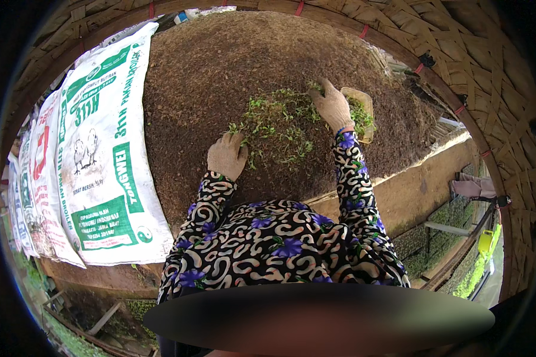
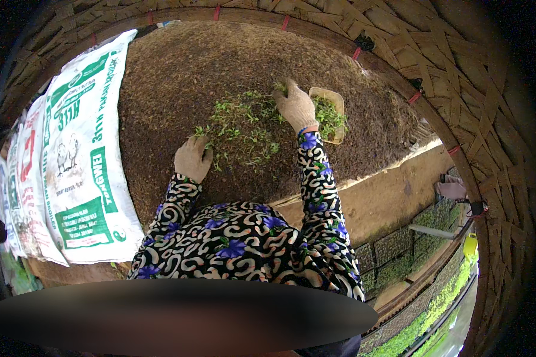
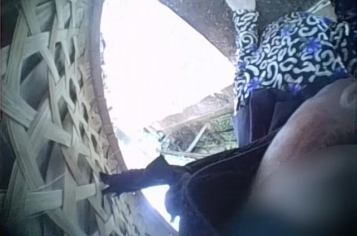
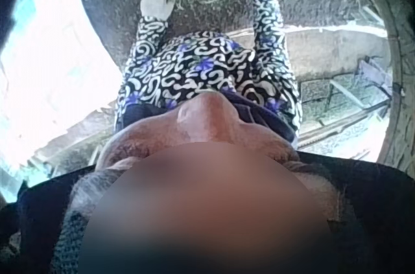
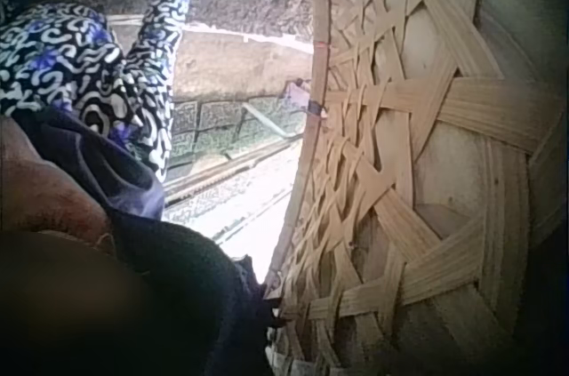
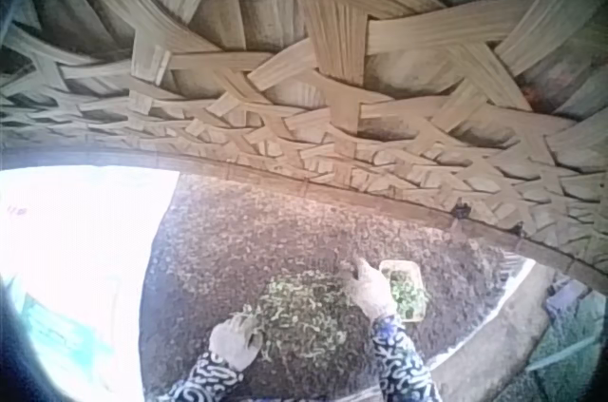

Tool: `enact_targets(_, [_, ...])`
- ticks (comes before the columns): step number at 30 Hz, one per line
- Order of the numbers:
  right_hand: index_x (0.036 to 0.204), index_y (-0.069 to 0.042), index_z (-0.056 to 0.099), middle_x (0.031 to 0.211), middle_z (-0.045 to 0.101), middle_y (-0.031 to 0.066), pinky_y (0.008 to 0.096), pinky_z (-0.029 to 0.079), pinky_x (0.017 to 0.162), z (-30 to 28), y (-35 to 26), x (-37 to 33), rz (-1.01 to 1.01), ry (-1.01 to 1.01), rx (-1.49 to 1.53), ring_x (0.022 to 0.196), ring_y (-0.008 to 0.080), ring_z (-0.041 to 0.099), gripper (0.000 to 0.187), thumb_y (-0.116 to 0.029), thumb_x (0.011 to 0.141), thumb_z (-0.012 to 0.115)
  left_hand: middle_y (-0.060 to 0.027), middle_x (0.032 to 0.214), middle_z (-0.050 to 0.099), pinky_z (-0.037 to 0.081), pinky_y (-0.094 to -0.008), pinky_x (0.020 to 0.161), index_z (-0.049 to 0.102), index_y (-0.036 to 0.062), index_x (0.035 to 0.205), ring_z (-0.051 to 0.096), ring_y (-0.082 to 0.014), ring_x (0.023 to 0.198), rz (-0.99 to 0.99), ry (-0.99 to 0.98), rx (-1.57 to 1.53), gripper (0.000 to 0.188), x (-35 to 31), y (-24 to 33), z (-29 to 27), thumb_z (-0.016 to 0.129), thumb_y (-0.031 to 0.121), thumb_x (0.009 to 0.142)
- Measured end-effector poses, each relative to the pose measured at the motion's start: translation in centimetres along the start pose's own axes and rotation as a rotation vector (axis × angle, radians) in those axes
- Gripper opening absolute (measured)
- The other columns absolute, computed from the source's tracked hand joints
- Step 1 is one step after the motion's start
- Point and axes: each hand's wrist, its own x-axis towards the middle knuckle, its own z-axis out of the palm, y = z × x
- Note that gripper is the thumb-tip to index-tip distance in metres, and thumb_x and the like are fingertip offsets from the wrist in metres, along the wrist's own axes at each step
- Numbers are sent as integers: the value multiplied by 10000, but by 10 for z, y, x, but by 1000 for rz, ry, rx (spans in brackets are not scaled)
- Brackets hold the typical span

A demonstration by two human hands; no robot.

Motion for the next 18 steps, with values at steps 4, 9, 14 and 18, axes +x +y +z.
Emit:
enact_targets(4, [1458, -140, 612, 1307, 721, 219, 491, 547, 1027, 17, -8, 14, -69, -138, -71, 1209, 407, 687, 609, -514, 981, 674, -227, 1387, 636, 577, -462, 996, 652, 48, 1357, 674, -373, 1181, 10, -8, 19, 418, 2, -2, 3, 616, 296, 1022])
enact_targets(9, [1429, -122, 644, 1331, 718, 194, 475, 545, 1050, 33, -29, 25, -23, -277, -279, 1244, 389, 675, 644, -568, 965, 678, -231, 1388, 638, 581, -461, 978, 656, 38, 1351, 680, -376, 1157, 12, -2, 6, 430, 2, -4, 3, 623, 305, 1015])
enact_targets(14, [1351, -66, 678, 1180, 762, 183, 414, 570, 948, 19, -13, 33, 126, -193, 220, 1065, 307, 731, 471, -411, 1030, 671, -232, 1385, 640, 583, -462, 968, 650, 29, 1359, 684, -377, 1140, -5, 3, -14, 453, 1, -3, 2, 626, 319, 1011])
enact_targets(18, [1296, -40, 687, 1084, 776, 186, 413, 575, 837, -1, 22, 10, -177, 24, 51, 925, 310, 749, 399, -349, 1044, 662, -238, 1392, 635, 571, -471, 1007, 634, 30, 1389, 671, -381, 1180, -19, -32, -33, 472, 1, -4, 2, 613, 326, 1022])
